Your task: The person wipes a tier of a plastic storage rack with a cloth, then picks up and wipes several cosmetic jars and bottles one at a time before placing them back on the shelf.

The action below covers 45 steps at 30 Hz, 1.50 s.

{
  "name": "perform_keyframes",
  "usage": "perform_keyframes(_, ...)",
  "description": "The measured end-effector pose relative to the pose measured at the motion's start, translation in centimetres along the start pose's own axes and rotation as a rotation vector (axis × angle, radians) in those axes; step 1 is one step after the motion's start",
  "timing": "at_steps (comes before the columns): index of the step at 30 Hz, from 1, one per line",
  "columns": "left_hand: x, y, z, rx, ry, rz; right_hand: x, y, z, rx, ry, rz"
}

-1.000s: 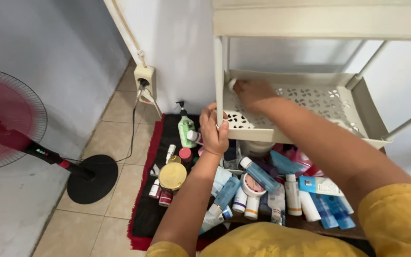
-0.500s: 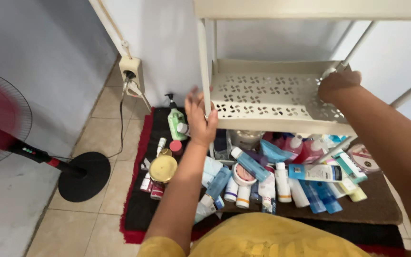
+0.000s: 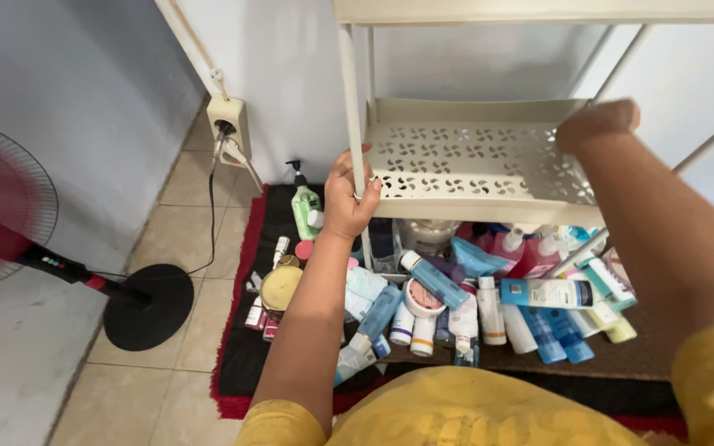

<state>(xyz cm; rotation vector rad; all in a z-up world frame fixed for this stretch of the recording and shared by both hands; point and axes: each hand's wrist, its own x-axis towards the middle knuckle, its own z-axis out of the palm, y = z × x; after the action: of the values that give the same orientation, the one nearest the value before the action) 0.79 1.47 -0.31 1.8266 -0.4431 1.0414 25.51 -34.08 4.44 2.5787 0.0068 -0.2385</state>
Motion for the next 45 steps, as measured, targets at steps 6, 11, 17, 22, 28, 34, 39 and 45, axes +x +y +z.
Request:
perform_keyframes(6,-0.1,0.2,0.1,0.070,0.037,0.029,-2.1,-0.2,-1.2,-0.094,0.013,-0.054)
perform_keyframes(11,-0.1,0.0,0.4,0.033,0.061,0.030,-7.6,-1.6,-1.4,-0.099,-0.202,-0.062)
perform_keyframes(17,-0.3,0.1,0.7,-0.003,0.070,0.003,-11.1,-0.2,-2.2,0.120,-0.399,-0.346)
perform_keyframes(22,-0.3,0.0,0.7,0.000,0.063,0.017,-9.2,-4.7,-1.5,0.422,-0.265,-0.791)
perform_keyframes(28,-0.2,0.1,0.8,-0.014,0.065,0.007,-10.2,-8.1,-4.6,1.069,-0.312,-0.910)
perform_keyframes(34,-0.4,-0.1,0.8,-0.035,0.070,-0.002,-11.9,-3.1,-8.2,0.853,-0.109,-0.408)
perform_keyframes(39,-0.2,0.1,0.6,-0.039,0.077,-0.022,-11.4,-5.7,-5.2,0.603,0.475,-1.012)
perform_keyframes(45,-0.3,-0.2,0.5,-0.012,0.070,0.019,-11.3,-9.0,-6.3,0.289,-0.010,-0.594)
